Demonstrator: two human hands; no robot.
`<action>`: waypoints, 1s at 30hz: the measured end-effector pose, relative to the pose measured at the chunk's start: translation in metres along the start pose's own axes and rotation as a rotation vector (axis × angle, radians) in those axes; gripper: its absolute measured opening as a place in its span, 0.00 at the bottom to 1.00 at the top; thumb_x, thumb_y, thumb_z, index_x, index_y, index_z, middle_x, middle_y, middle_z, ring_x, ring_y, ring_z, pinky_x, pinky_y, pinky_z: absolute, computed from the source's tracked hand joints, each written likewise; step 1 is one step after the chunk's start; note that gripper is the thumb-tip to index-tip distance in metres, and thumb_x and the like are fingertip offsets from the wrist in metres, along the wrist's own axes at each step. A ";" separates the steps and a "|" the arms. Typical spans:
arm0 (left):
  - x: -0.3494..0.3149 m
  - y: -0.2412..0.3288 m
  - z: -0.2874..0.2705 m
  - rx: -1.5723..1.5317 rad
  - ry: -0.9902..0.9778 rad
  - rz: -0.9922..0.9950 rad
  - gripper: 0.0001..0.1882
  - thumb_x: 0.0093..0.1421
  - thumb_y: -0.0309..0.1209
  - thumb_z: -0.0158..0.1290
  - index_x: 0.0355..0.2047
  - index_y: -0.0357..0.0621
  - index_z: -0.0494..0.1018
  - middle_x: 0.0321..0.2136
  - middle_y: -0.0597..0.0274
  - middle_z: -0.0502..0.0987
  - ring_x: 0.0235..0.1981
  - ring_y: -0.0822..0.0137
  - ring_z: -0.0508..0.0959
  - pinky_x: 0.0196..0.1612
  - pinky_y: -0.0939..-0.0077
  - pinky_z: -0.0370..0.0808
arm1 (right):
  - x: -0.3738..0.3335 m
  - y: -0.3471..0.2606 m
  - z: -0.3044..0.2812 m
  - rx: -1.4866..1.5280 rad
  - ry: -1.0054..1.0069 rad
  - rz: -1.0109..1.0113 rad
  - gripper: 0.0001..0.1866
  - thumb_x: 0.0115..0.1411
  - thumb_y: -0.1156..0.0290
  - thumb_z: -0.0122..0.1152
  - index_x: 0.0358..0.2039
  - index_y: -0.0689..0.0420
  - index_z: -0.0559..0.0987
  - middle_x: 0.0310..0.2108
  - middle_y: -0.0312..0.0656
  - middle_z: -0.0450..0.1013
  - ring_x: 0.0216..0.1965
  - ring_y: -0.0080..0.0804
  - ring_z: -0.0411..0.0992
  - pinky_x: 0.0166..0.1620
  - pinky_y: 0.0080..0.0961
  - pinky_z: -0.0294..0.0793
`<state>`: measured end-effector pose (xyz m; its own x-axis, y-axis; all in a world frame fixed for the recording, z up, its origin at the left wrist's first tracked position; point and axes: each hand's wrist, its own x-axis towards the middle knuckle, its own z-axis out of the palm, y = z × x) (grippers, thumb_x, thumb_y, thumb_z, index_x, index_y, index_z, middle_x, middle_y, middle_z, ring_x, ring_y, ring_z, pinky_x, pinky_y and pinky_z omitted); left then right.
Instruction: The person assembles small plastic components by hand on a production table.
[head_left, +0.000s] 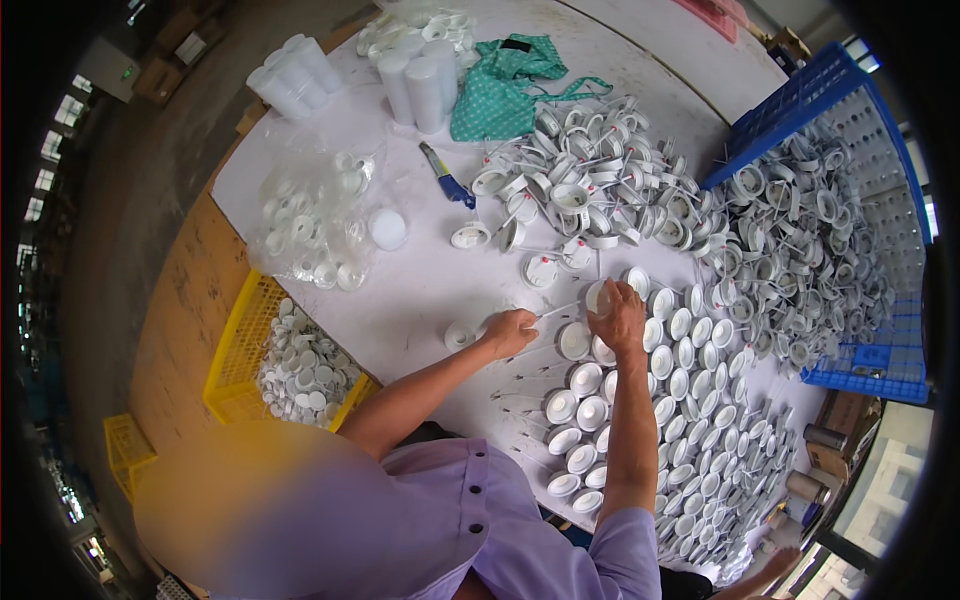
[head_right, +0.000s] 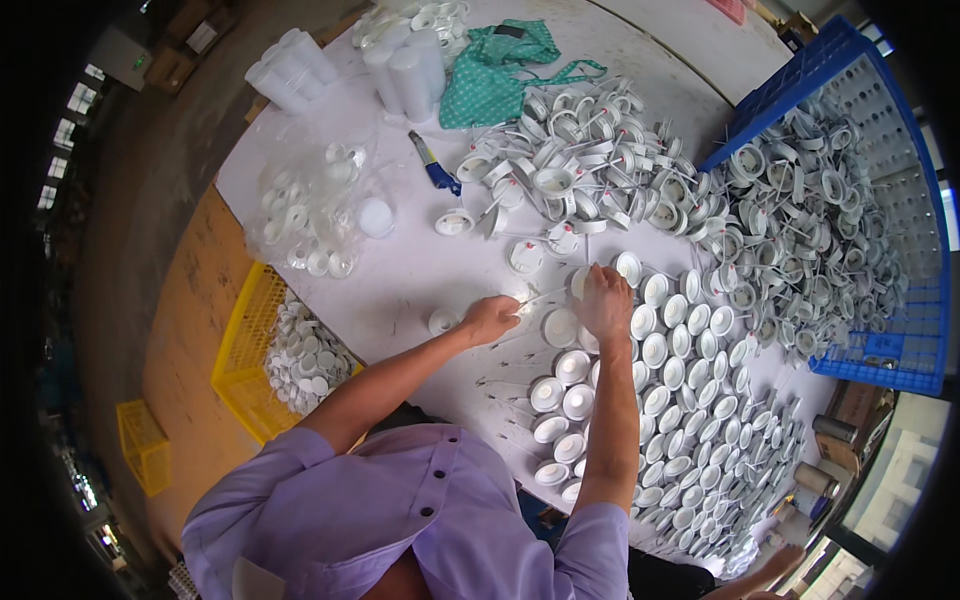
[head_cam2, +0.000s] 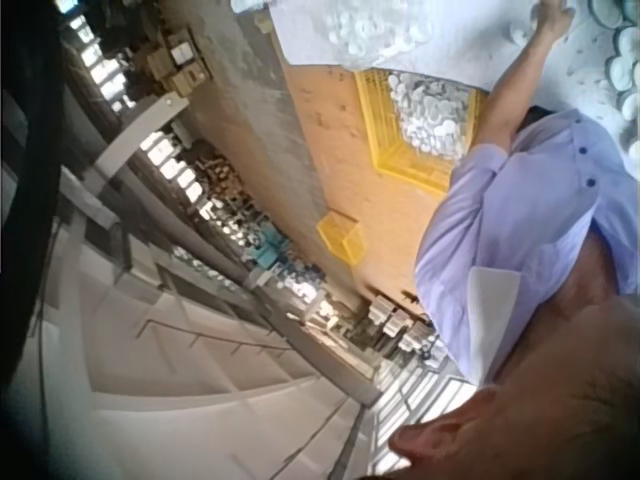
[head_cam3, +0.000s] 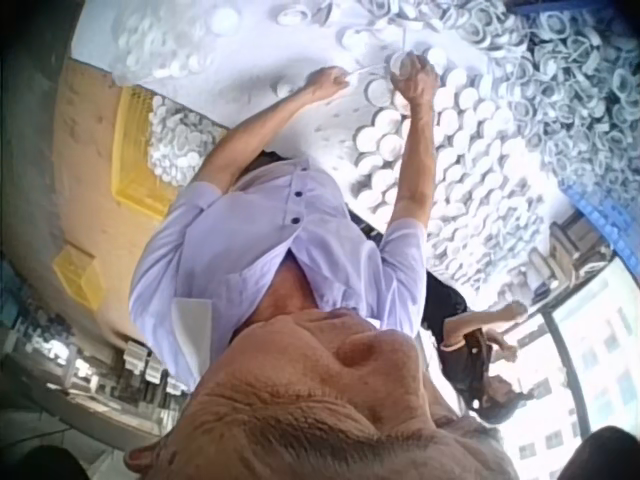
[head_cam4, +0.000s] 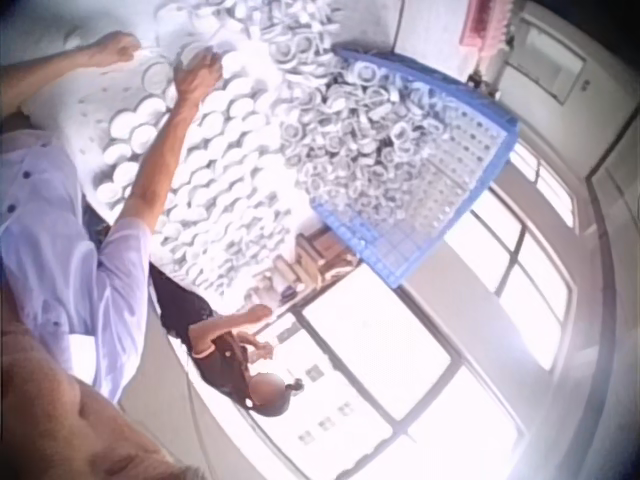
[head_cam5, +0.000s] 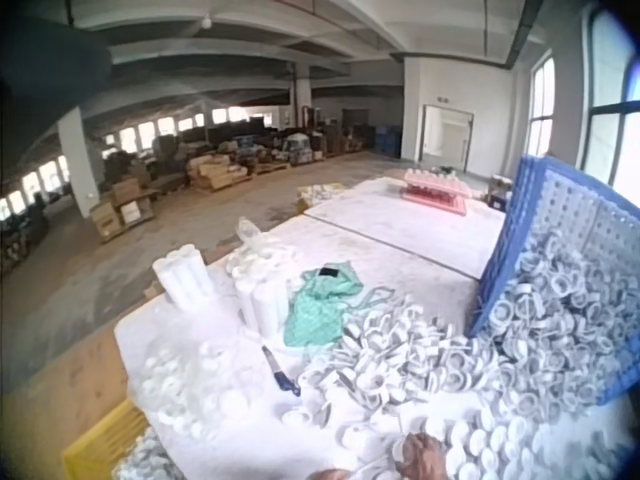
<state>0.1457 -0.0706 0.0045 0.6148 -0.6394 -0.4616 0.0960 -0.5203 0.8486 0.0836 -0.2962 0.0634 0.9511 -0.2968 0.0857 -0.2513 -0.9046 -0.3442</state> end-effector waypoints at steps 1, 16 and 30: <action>0.000 0.001 0.001 0.032 0.013 -0.016 0.22 0.53 0.34 0.56 0.46 0.38 0.70 0.44 0.50 0.75 0.46 0.60 0.76 0.49 0.72 0.71 | 0.002 0.003 0.001 -0.042 -0.027 0.024 0.33 0.38 0.64 0.68 0.48 0.58 0.71 0.46 0.48 0.69 0.47 0.48 0.68 0.50 0.41 0.66; -0.030 -0.020 -0.004 0.025 0.072 0.102 0.13 0.52 0.34 0.53 0.35 0.39 0.75 0.32 0.52 0.78 0.34 0.57 0.78 0.39 0.68 0.73 | 0.039 0.010 0.017 0.198 0.165 0.282 0.30 0.43 0.58 0.68 0.45 0.60 0.75 0.38 0.50 0.74 0.40 0.49 0.72 0.44 0.36 0.71; 0.033 0.066 -0.010 0.444 -0.006 0.531 0.17 0.51 0.16 0.44 0.43 0.31 0.69 0.46 0.40 0.71 0.47 0.46 0.72 0.50 0.60 0.70 | 0.107 0.022 0.063 0.855 0.187 0.732 0.19 0.50 0.63 0.53 0.34 0.68 0.74 0.22 0.47 0.74 0.19 0.30 0.74 0.27 0.25 0.75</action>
<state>0.1805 -0.1201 0.0476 0.4858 -0.8740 -0.0156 -0.5470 -0.3178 0.7745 0.1916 -0.3283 0.0064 0.5664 -0.7734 -0.2845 -0.4621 -0.0123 -0.8867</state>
